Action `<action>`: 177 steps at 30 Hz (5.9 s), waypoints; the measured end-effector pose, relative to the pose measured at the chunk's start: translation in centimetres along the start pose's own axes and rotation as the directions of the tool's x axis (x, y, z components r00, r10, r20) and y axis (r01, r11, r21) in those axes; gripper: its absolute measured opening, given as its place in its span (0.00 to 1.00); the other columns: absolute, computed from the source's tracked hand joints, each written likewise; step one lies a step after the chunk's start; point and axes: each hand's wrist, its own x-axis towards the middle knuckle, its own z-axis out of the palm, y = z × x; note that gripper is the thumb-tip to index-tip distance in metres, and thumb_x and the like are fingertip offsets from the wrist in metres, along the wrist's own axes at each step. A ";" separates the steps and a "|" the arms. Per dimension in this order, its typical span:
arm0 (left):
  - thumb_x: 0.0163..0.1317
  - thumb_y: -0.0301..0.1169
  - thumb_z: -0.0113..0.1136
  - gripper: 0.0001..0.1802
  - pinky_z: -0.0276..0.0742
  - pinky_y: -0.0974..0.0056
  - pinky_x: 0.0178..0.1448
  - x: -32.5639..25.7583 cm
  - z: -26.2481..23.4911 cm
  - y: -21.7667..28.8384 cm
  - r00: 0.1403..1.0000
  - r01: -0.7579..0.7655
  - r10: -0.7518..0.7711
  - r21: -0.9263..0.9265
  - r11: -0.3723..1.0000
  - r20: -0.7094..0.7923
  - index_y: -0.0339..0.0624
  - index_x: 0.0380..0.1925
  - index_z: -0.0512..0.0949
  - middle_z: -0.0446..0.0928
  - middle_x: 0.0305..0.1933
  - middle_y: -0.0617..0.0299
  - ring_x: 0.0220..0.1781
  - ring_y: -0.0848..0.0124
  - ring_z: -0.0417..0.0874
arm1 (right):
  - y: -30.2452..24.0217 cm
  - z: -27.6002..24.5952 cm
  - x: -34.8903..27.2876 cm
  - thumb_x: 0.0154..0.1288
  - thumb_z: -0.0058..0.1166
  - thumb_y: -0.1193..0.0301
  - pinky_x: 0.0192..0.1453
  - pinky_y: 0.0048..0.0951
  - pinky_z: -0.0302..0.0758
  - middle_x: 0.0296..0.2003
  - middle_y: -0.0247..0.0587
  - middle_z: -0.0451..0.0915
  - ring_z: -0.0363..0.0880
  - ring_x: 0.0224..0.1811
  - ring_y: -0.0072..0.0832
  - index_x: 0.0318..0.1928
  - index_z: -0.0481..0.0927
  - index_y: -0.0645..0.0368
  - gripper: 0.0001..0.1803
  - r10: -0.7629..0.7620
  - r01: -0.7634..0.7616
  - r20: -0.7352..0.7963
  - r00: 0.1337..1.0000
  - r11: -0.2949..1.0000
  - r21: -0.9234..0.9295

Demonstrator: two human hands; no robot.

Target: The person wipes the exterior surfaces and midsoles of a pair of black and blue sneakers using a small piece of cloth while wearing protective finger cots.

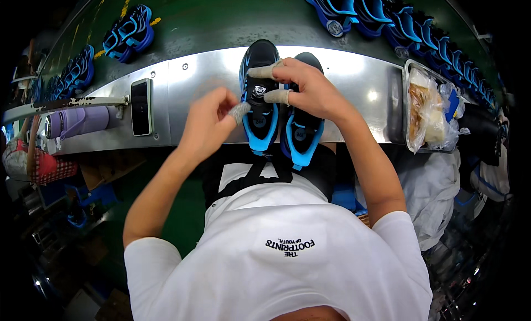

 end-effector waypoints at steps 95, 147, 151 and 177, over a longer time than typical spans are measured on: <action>0.66 0.40 0.54 0.16 0.70 0.52 0.61 17.5 -6.8 -7.6 0.686 -0.143 0.596 0.725 0.674 -0.418 0.40 0.42 0.83 0.79 0.50 0.48 0.54 0.49 0.77 | 7.4 -14.0 7.3 0.52 0.61 0.36 0.70 0.55 0.58 0.65 0.67 0.64 0.62 0.68 0.60 0.67 0.69 0.30 0.42 0.342 -0.471 -0.340 0.876 0.454 -0.757; 0.53 0.31 0.65 0.35 0.61 0.45 0.65 0.1 8.3 0.4 0.883 -0.391 0.470 0.582 0.713 0.017 0.38 0.63 0.68 0.46 0.76 0.36 0.73 0.38 0.56 | 0.9 2.9 -8.4 0.59 0.57 0.74 0.57 0.43 0.76 0.59 0.64 0.69 0.73 0.55 0.55 0.57 0.74 0.65 0.24 -0.223 0.007 -0.221 0.949 0.718 -0.696; 0.56 0.29 0.60 0.20 0.66 0.49 0.60 1.6 6.5 1.4 0.879 -0.372 0.467 0.474 0.798 -0.098 0.41 0.50 0.77 0.71 0.60 0.48 0.61 0.50 0.71 | -0.8 -0.1 -8.3 0.64 0.57 0.70 0.60 0.43 0.72 0.59 0.56 0.72 0.74 0.53 0.52 0.59 0.76 0.55 0.21 -0.066 -0.052 -0.234 0.970 0.883 -0.466; 0.48 0.22 0.62 0.14 0.76 0.60 0.44 5.0 6.8 1.6 0.890 -0.413 0.451 0.315 0.854 -0.057 0.41 0.38 0.80 0.78 0.40 0.54 0.38 0.56 0.80 | 4.4 -3.5 -6.9 0.58 0.66 0.63 0.47 0.34 0.74 0.34 0.40 0.78 0.76 0.39 0.36 0.52 0.84 0.45 0.20 -0.038 0.012 -0.088 0.995 0.960 -0.280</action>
